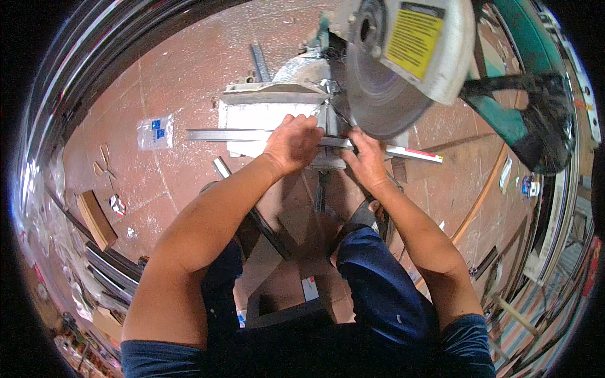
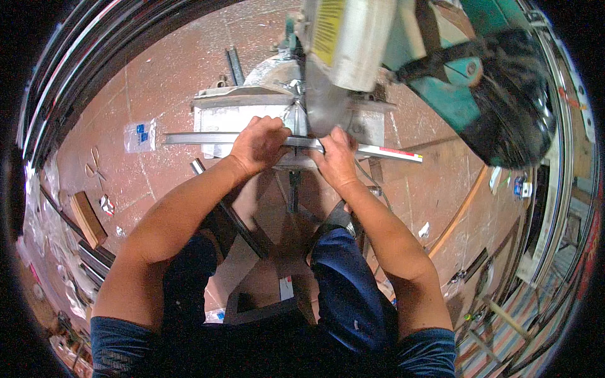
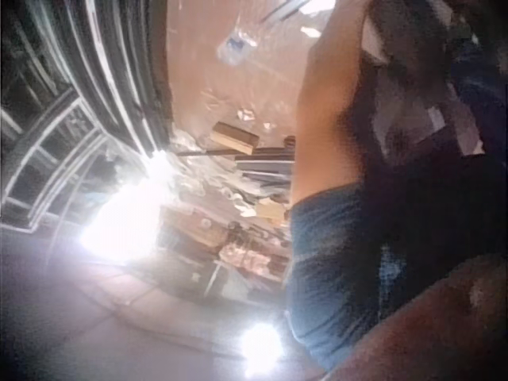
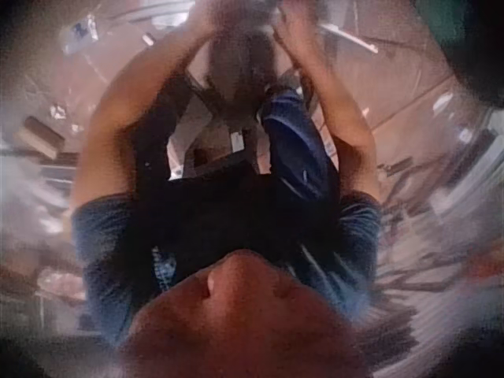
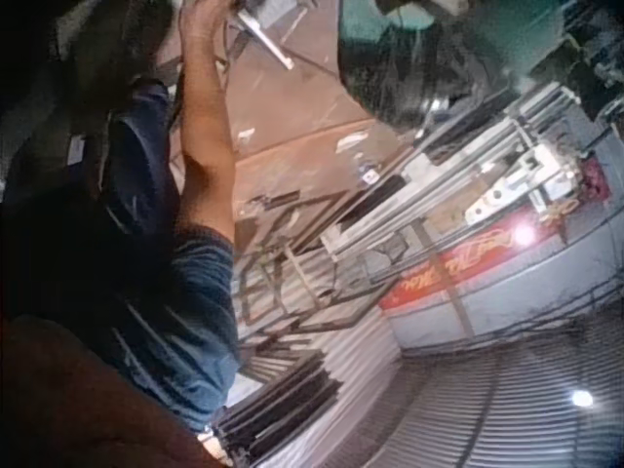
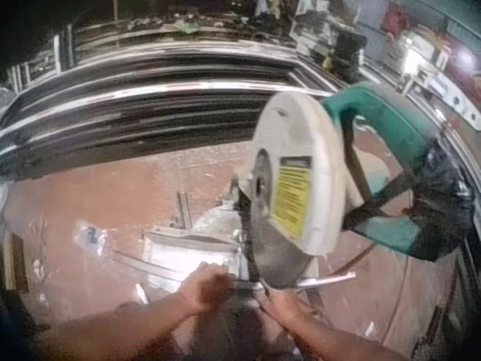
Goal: The person sits on the floor and uses a chop saw to cut several metal profiles to length. After cutting, the person stands and places the cut pieces into a metal frame structure.
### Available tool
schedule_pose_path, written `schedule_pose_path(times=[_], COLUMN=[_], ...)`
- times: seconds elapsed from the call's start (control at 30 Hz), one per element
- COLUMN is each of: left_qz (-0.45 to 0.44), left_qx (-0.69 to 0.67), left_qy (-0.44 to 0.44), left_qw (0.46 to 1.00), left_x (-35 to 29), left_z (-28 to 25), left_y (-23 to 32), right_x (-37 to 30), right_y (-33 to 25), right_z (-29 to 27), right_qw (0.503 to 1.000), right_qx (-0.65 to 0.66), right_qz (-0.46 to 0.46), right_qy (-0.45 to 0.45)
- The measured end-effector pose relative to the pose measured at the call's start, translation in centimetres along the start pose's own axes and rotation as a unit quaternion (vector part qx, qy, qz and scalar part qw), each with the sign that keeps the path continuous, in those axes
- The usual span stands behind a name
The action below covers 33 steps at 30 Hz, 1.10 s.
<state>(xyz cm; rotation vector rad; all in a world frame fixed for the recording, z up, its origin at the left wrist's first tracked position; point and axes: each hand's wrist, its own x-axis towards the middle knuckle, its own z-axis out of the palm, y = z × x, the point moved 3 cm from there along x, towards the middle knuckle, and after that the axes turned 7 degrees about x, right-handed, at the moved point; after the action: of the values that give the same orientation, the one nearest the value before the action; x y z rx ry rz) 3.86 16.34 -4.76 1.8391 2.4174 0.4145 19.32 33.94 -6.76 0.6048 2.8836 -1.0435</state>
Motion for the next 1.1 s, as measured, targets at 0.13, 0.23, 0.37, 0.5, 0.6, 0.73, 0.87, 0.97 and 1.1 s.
schedule_pose_path(times=[0.13, 0.23, 0.37, 0.5, 0.6, 0.73, 0.87, 0.97, 1.1], left_qz=[-0.002, 0.007, 0.004, 0.007, 0.008, 0.015, 0.014, 0.006, -0.003], left_qx=[-0.051, -0.033, -0.002, 0.007, 0.007, 0.019, 0.004, 0.003, 0.006], left_qy=[0.031, 0.030, 0.019, 0.027, 0.017, 0.021, 0.028, 0.021, 0.007], left_qw=[0.998, 0.999, 1.000, 1.000, 1.000, 0.999, 0.999, 1.000, 1.000], left_x=[-0.5, -0.2, 0.0, 0.1, 0.3, 0.3, 0.3, 0.4, 0.4], left_z=[-0.6, -0.9, -1.3, -1.6, -1.4, -1.4, -1.3, -1.4, -1.0], left_y=[-0.7, -0.4, 0.2, 0.3, 0.5, 0.5, 0.4, 0.6, 0.5], right_x=[-2.0, -7.4, -14.4, -15.4, -15.7, -16.1, -16.6, -16.6, -17.0], right_y=[-4.7, -2.4, 0.9, -0.1, 0.7, 0.5, 0.3, 0.1, 0.4], right_z=[-3.0, -2.2, 4.5, 6.9, 8.1, 8.7, 9.0, 9.2, 9.9], right_qw=[0.983, 0.989, 0.988, 0.967, 0.966, 0.963, 0.963, 0.965, 0.967], right_qx=[-0.040, 0.018, -0.005, -0.156, -0.169, -0.169, -0.153, -0.144, -0.183], right_qz=[-0.111, -0.109, 0.024, 0.015, 0.028, 0.023, 0.005, 0.035, -0.005], right_qy=[0.141, 0.096, -0.154, -0.202, -0.194, -0.208, -0.221, -0.219, -0.179])
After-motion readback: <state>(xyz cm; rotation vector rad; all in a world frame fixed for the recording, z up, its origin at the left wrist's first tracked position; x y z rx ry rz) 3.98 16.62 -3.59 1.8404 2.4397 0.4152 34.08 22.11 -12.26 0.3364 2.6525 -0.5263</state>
